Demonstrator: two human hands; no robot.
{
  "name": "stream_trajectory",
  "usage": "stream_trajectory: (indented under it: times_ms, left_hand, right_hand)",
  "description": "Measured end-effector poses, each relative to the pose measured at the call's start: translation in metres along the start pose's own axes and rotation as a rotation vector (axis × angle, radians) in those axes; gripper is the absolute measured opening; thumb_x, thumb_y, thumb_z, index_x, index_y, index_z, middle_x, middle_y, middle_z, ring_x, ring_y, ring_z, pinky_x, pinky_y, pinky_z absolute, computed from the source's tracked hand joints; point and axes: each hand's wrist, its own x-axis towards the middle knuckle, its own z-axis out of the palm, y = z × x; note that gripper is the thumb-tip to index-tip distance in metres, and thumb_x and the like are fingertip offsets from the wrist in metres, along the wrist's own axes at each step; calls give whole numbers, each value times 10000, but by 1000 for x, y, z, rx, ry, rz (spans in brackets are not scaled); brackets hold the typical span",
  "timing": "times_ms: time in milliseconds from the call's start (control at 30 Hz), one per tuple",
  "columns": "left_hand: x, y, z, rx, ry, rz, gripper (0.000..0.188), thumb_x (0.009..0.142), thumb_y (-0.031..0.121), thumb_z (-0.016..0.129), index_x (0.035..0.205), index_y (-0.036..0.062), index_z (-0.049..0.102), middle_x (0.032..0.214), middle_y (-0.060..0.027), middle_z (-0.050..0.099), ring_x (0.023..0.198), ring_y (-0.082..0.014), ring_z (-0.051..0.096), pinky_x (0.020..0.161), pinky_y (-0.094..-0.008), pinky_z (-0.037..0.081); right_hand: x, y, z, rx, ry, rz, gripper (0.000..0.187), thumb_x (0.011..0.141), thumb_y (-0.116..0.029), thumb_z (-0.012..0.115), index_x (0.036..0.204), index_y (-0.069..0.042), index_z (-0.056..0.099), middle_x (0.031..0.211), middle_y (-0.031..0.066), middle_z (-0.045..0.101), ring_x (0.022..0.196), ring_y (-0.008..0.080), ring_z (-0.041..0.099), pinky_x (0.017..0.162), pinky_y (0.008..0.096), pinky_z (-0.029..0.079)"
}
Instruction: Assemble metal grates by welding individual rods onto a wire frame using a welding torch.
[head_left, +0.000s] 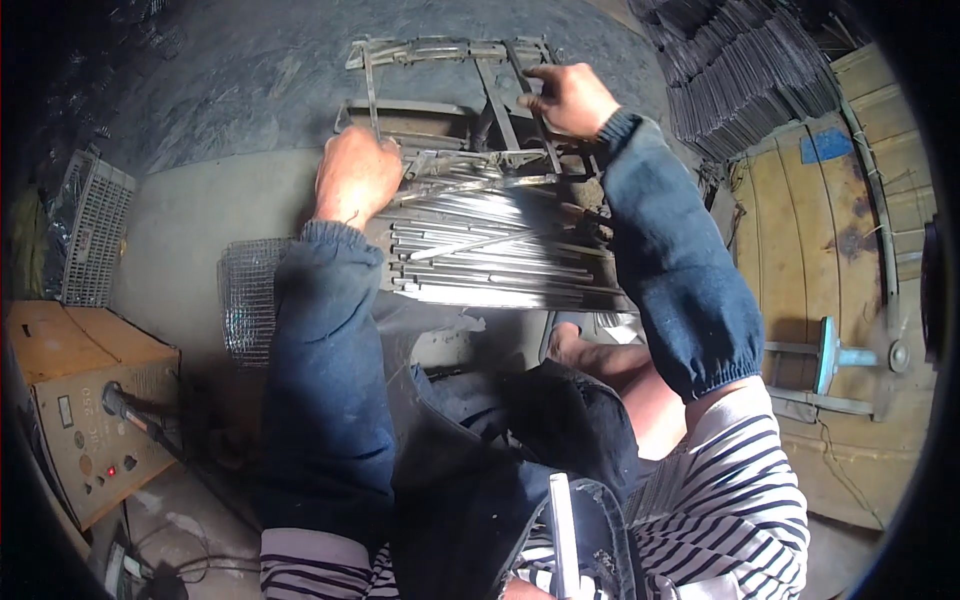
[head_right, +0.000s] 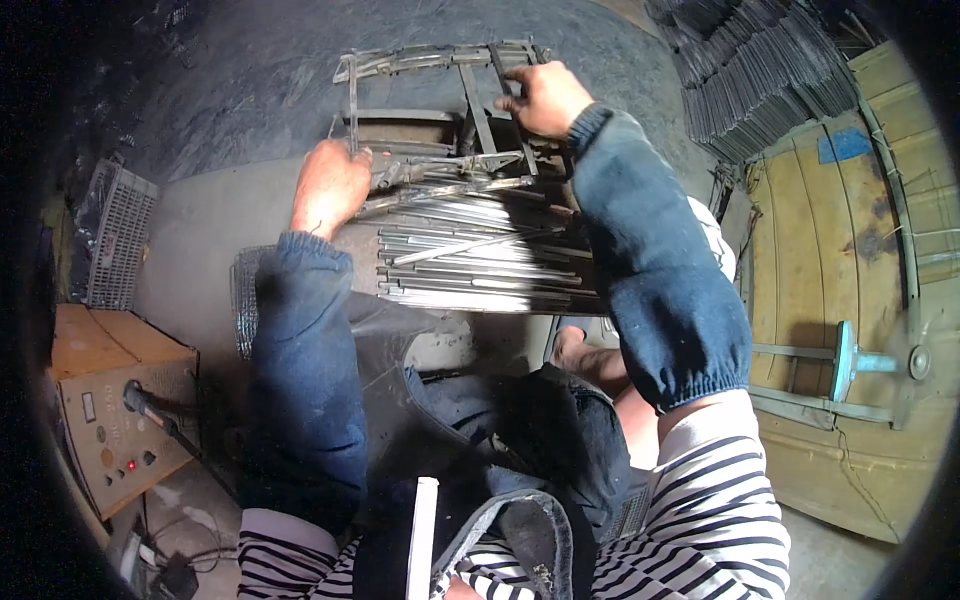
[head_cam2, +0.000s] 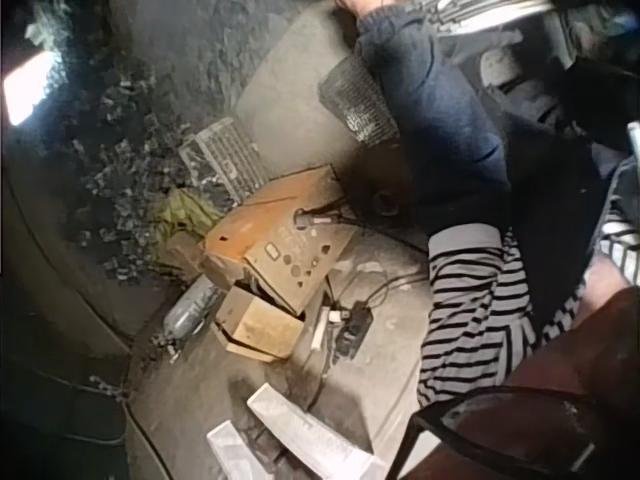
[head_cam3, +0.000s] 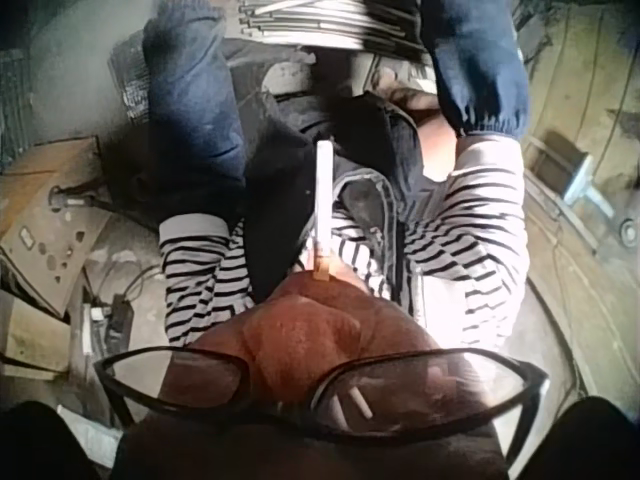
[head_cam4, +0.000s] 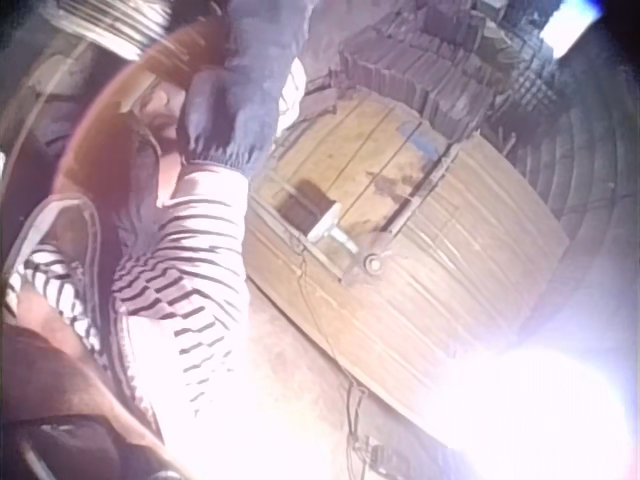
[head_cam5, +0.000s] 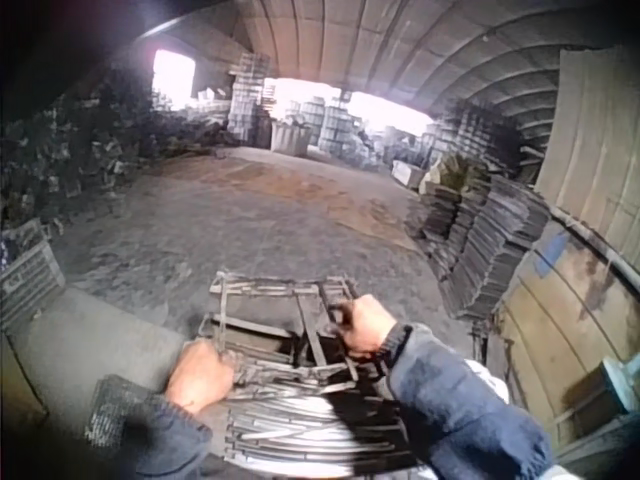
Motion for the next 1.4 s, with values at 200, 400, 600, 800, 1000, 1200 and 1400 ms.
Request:
stream_trajectory:
  times_ms: [200,400,600,800,1000,1200,1400]
  left_hand:
    - [-3,-4,-13,18,13,-44,398,901,263,636,958,-128,684,999,-373,649,1034,-505,636,916,-516,499]
    - [-2,6,-2,-4,6,-18,340,860,233,624,947,-84,715,1018,-354,659,1017,-486,653,903,-512,530]
    - [-7,-6,-4,24,47,-26,323,851,233,632,891,-73,727,960,-345,672,960,-481,674,856,-517,545]
    - [-10,2,-9,-18,39,-50,326,841,233,640,891,-77,727,946,-336,678,932,-478,685,834,-509,554]
    - [-9,-3,-6,-10,43,-44,311,850,231,639,873,-66,731,928,-332,682,911,-474,690,817,-508,557]
    - [-11,4,-14,-65,-32,-89,410,898,295,676,958,-110,698,1018,-358,661,1025,-492,651,898,-522,520]
    - [-11,5,-8,-37,-8,-76,303,856,218,651,913,-69,730,972,-333,680,957,-473,683,851,-509,558]
  right_hand:
    - [-104,-84,27,268,-221,-497,272,709,26,673,974,-19,716,866,179,688,798,371,679,736,437,571]
    - [-151,-51,75,137,-296,-241,350,681,-13,663,1031,12,660,1019,207,630,984,412,621,860,457,532]
    - [-145,-83,22,213,-239,-256,449,640,72,637,1081,3,589,979,215,605,996,438,588,858,462,507]
    - [-75,-82,-27,203,13,-285,421,870,42,638,1284,35,566,1027,265,664,957,438,674,831,418,546]
    - [8,-61,-6,160,-26,-64,511,867,-52,625,1363,36,543,956,282,678,872,399,692,815,419,537]
    - [34,-63,19,159,-90,23,316,803,-189,690,1032,26,723,911,287,691,905,426,697,819,452,558]
    - [38,-64,35,71,-26,-34,316,783,-193,719,1011,23,735,909,275,703,901,411,706,824,438,570]
